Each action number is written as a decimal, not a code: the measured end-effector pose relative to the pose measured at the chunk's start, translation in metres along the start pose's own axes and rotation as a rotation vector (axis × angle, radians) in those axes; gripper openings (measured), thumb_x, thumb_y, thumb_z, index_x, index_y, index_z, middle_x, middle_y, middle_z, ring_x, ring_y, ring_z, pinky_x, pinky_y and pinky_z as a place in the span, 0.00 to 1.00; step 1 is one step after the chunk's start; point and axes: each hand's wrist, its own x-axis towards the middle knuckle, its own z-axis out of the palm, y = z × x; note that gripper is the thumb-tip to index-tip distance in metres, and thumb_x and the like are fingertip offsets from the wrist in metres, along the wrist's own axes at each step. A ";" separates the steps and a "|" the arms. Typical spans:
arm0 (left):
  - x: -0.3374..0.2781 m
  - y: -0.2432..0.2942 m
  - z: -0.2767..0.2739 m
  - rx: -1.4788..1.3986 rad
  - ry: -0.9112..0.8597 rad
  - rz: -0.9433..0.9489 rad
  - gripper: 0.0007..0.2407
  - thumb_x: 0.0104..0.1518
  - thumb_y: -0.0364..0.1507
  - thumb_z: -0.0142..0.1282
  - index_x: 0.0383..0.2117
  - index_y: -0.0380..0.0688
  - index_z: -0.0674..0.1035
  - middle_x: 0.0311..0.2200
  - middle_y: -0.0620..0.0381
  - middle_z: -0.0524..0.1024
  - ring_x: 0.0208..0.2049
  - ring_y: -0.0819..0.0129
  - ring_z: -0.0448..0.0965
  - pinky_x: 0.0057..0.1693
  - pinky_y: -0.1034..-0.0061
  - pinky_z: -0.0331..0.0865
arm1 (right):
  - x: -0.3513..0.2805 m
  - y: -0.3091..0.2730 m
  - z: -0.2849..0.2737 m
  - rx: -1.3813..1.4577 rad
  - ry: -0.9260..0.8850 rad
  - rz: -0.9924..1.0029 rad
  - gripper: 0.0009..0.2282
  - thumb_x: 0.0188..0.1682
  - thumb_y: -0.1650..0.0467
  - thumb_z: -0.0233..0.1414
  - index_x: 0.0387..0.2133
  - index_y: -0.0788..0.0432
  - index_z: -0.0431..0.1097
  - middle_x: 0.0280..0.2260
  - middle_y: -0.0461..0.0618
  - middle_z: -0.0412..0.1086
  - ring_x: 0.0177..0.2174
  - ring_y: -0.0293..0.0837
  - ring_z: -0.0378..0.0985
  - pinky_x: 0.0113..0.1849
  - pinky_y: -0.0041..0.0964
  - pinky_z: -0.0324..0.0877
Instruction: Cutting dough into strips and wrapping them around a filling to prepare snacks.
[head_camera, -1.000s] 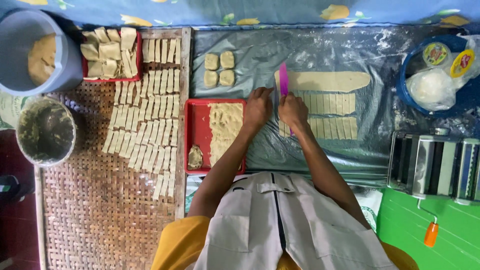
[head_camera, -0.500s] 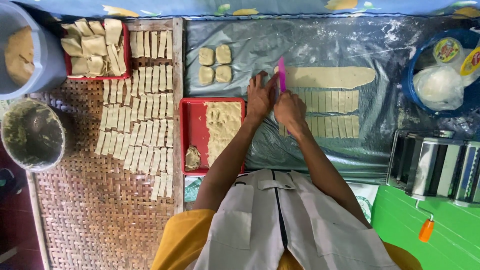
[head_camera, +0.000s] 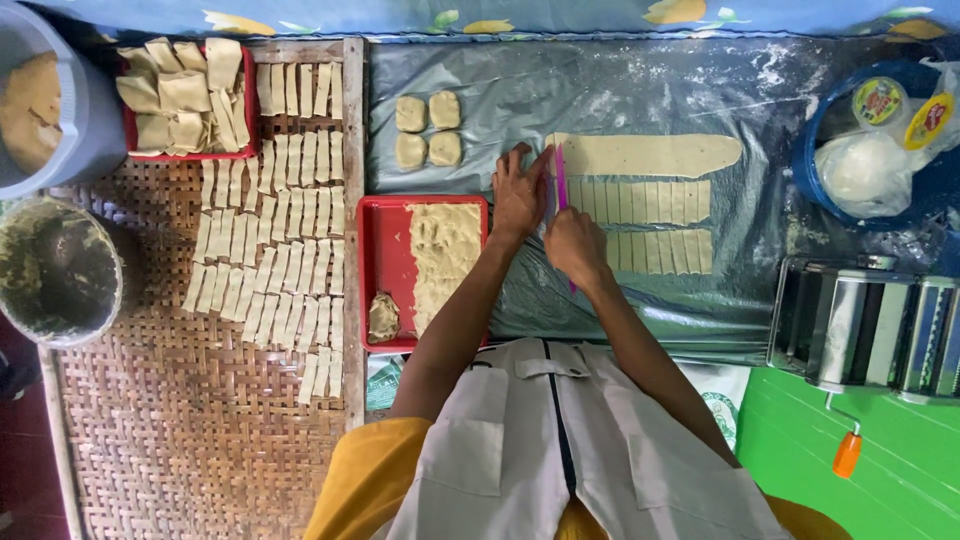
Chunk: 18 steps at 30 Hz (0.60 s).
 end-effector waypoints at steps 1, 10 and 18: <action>0.001 -0.001 0.002 0.000 0.003 0.001 0.23 0.60 0.28 0.51 0.63 0.61 0.69 0.57 0.55 0.58 0.59 0.44 0.62 0.53 0.56 0.68 | 0.000 0.003 0.001 -0.001 0.002 -0.002 0.13 0.51 0.69 0.44 0.32 0.71 0.71 0.29 0.73 0.75 0.32 0.74 0.80 0.29 0.69 0.73; 0.001 -0.005 0.010 0.035 0.008 -0.017 0.19 0.63 0.30 0.47 0.61 0.64 0.71 0.56 0.57 0.59 0.59 0.47 0.63 0.52 0.57 0.68 | -0.004 0.018 0.006 -0.017 -0.129 0.107 0.17 0.49 0.66 0.46 0.38 0.71 0.75 0.34 0.73 0.76 0.40 0.76 0.79 0.38 0.75 0.72; 0.001 -0.003 0.006 0.047 0.011 -0.012 0.15 0.63 0.33 0.49 0.56 0.61 0.73 0.55 0.54 0.62 0.57 0.46 0.64 0.53 0.54 0.69 | -0.069 -0.022 -0.055 0.243 -0.022 0.088 0.19 0.57 0.67 0.38 0.37 0.70 0.74 0.36 0.75 0.76 0.42 0.76 0.77 0.43 0.72 0.68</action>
